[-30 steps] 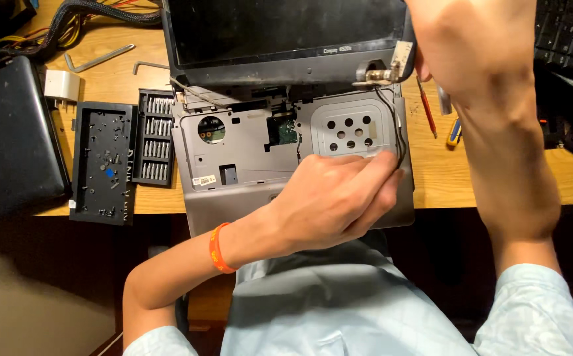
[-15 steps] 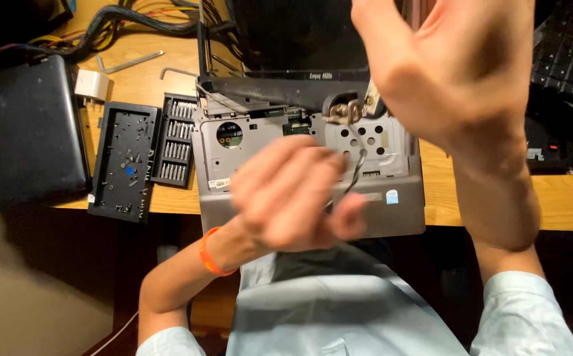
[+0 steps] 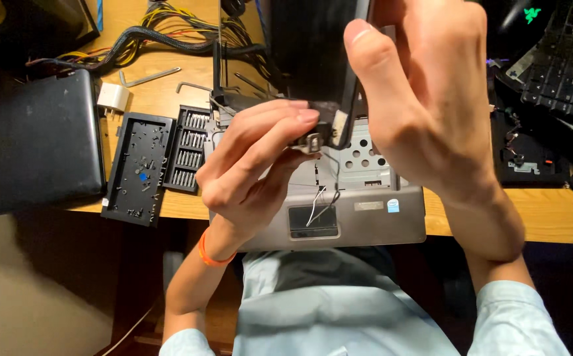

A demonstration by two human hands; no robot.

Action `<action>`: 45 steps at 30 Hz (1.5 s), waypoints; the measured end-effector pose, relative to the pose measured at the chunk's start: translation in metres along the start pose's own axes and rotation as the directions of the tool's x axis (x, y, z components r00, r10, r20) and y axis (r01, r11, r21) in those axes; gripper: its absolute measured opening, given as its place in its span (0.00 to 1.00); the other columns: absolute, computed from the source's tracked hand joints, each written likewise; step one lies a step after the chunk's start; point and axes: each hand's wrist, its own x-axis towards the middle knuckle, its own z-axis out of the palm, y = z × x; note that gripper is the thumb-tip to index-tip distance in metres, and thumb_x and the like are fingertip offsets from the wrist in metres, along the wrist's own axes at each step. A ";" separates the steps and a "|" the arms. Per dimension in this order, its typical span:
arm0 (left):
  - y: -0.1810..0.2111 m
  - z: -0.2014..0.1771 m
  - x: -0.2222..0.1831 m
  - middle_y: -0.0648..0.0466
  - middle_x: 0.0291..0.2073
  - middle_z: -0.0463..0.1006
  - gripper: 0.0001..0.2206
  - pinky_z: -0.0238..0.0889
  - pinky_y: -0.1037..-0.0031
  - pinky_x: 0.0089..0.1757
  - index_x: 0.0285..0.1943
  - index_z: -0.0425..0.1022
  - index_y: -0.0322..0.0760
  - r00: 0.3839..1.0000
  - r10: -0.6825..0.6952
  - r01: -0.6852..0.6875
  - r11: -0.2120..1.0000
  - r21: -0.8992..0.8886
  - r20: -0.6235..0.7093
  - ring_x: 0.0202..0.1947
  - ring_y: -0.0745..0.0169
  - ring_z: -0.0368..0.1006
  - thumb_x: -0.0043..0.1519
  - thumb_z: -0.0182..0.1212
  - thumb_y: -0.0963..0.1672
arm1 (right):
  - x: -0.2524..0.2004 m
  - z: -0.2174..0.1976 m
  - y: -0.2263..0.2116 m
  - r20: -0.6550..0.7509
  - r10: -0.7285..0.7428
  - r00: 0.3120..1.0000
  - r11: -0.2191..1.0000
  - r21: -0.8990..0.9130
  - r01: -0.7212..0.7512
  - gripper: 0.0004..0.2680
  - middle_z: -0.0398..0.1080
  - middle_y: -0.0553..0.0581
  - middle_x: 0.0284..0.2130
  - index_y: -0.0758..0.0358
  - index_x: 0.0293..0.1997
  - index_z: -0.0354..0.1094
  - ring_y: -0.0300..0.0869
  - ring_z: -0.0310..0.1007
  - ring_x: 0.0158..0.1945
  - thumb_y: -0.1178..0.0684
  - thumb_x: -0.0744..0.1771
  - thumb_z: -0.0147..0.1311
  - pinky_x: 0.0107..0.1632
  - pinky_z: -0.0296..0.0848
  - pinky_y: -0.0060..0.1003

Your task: The person lifts the top panel of a laptop and detaches internal wires before setting the panel down. They then select a bit from a screwdriver set and use the tool to remove screws from the internal components while holding the panel open.

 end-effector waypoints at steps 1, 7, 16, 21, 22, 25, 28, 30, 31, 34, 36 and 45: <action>-0.002 0.000 -0.004 0.45 0.49 0.79 0.18 0.74 0.66 0.54 0.58 0.74 0.27 1.000 0.004 -0.004 1.000 0.003 0.001 0.50 0.49 0.79 0.60 0.73 0.33 | 0.000 -0.001 0.000 -0.002 -0.003 1.000 1.000 0.002 0.003 0.08 0.60 0.57 0.21 0.71 0.39 0.65 0.40 0.59 0.24 0.57 0.73 0.50 0.32 0.57 0.39; -0.014 -0.001 -0.018 0.48 0.48 0.80 0.13 0.75 0.69 0.53 0.55 0.76 0.26 0.977 -0.086 0.080 0.996 -0.036 -0.197 0.48 0.53 0.80 0.62 0.71 0.35 | -0.001 -0.010 -0.001 0.034 -0.081 0.996 0.996 0.037 0.080 0.08 0.68 0.59 0.26 0.73 0.46 0.66 0.38 0.59 0.21 0.57 0.72 0.43 0.28 0.56 0.34; -0.017 -0.002 -0.018 0.47 0.45 0.81 0.13 0.74 0.71 0.53 0.55 0.77 0.27 0.973 -0.061 0.057 0.998 -0.026 -0.222 0.49 0.54 0.80 0.64 0.71 0.37 | -0.001 -0.011 -0.020 0.069 -0.025 0.997 0.988 0.153 0.014 0.15 0.74 0.58 0.24 0.74 0.47 0.67 0.30 0.65 0.17 0.55 0.67 0.33 0.20 0.55 0.27; -0.018 -0.003 -0.017 0.47 0.48 0.81 0.14 0.74 0.72 0.52 0.55 0.77 0.27 0.972 -0.053 0.053 0.999 -0.006 -0.227 0.49 0.54 0.80 0.62 0.72 0.36 | -0.006 -0.024 0.005 0.269 -0.210 0.940 0.968 -0.076 0.238 0.09 0.69 0.52 0.16 0.66 0.45 0.73 0.33 0.69 0.22 0.60 0.69 0.42 0.26 0.67 0.29; -0.018 -0.003 -0.017 0.47 0.48 0.81 0.14 0.74 0.72 0.52 0.55 0.77 0.27 0.972 -0.055 0.055 0.998 -0.007 -0.226 0.49 0.54 0.80 0.62 0.72 0.36 | -0.006 -0.021 0.002 0.270 -0.207 0.940 0.969 -0.077 0.235 0.09 0.69 0.52 0.16 0.66 0.45 0.73 0.33 0.69 0.22 0.60 0.69 0.42 0.26 0.67 0.29; -0.019 -0.001 -0.017 0.47 0.48 0.81 0.14 0.74 0.72 0.52 0.55 0.76 0.27 0.973 -0.055 0.051 0.998 -0.027 -0.225 0.49 0.54 0.80 0.62 0.72 0.36 | -0.011 -0.013 -0.004 0.536 -0.272 0.799 0.937 -0.044 0.348 0.08 0.70 0.49 0.12 0.65 0.37 0.76 0.37 0.62 0.09 0.51 0.63 0.61 0.16 0.56 0.36; -0.019 0.001 -0.016 0.47 0.48 0.81 0.14 0.75 0.71 0.53 0.56 0.77 0.27 0.974 -0.063 0.055 0.998 -0.043 -0.216 0.49 0.54 0.80 0.63 0.72 0.36 | -0.027 -0.007 -0.001 0.585 -0.238 0.775 0.929 -0.095 0.357 0.11 0.70 0.52 0.13 0.63 0.41 0.78 0.45 0.70 0.16 0.46 0.63 0.65 0.22 0.65 0.39; -0.018 0.001 -0.015 0.47 0.49 0.81 0.14 0.75 0.70 0.53 0.56 0.77 0.27 0.982 -0.048 0.043 0.999 -0.031 -0.185 0.50 0.53 0.80 0.63 0.73 0.35 | -0.033 -0.010 0.004 0.531 -0.252 0.809 0.941 -0.063 0.334 0.07 0.74 0.56 0.22 0.65 0.41 0.75 0.47 0.74 0.22 0.54 0.65 0.59 0.28 0.69 0.39; -0.017 0.001 -0.013 0.47 0.49 0.81 0.14 0.75 0.70 0.53 0.56 0.77 0.27 0.981 -0.049 0.043 0.999 -0.032 -0.186 0.50 0.53 0.80 0.63 0.73 0.35 | -0.033 -0.014 0.009 0.531 -0.251 0.809 0.941 -0.063 0.333 0.07 0.74 0.56 0.22 0.65 0.41 0.75 0.47 0.74 0.22 0.54 0.65 0.59 0.28 0.69 0.39; -0.017 0.003 -0.009 0.48 0.50 0.80 0.16 0.75 0.70 0.54 0.57 0.76 0.28 0.993 -0.015 0.011 0.999 -0.036 -0.120 0.51 0.53 0.80 0.62 0.74 0.35 | -0.025 -0.032 0.026 0.514 -0.149 0.845 0.960 -0.128 0.248 0.07 0.73 0.58 0.21 0.63 0.39 0.76 0.43 0.73 0.20 0.52 0.63 0.60 0.25 0.68 0.36; -0.019 0.008 -0.008 0.48 0.51 0.79 0.17 0.76 0.69 0.54 0.58 0.76 0.28 0.999 0.024 -0.027 0.997 -0.076 -0.049 0.52 0.53 0.79 0.61 0.75 0.35 | -0.013 -0.049 0.037 0.565 -0.033 0.825 0.981 -0.142 0.136 0.17 0.77 0.55 0.22 0.64 0.55 0.74 0.37 0.69 0.19 0.50 0.62 0.60 0.22 0.66 0.33; -0.041 0.059 -0.015 0.51 0.52 0.78 0.18 0.74 0.70 0.54 0.63 0.74 0.35 0.977 0.140 -0.119 0.984 -0.130 0.162 0.54 0.56 0.77 0.65 0.73 0.38 | 0.011 -0.040 0.089 0.267 0.331 0.905 0.939 0.002 -0.344 0.08 0.64 0.51 0.19 0.66 0.44 0.70 0.30 0.58 0.16 0.51 0.69 0.57 0.17 0.54 0.29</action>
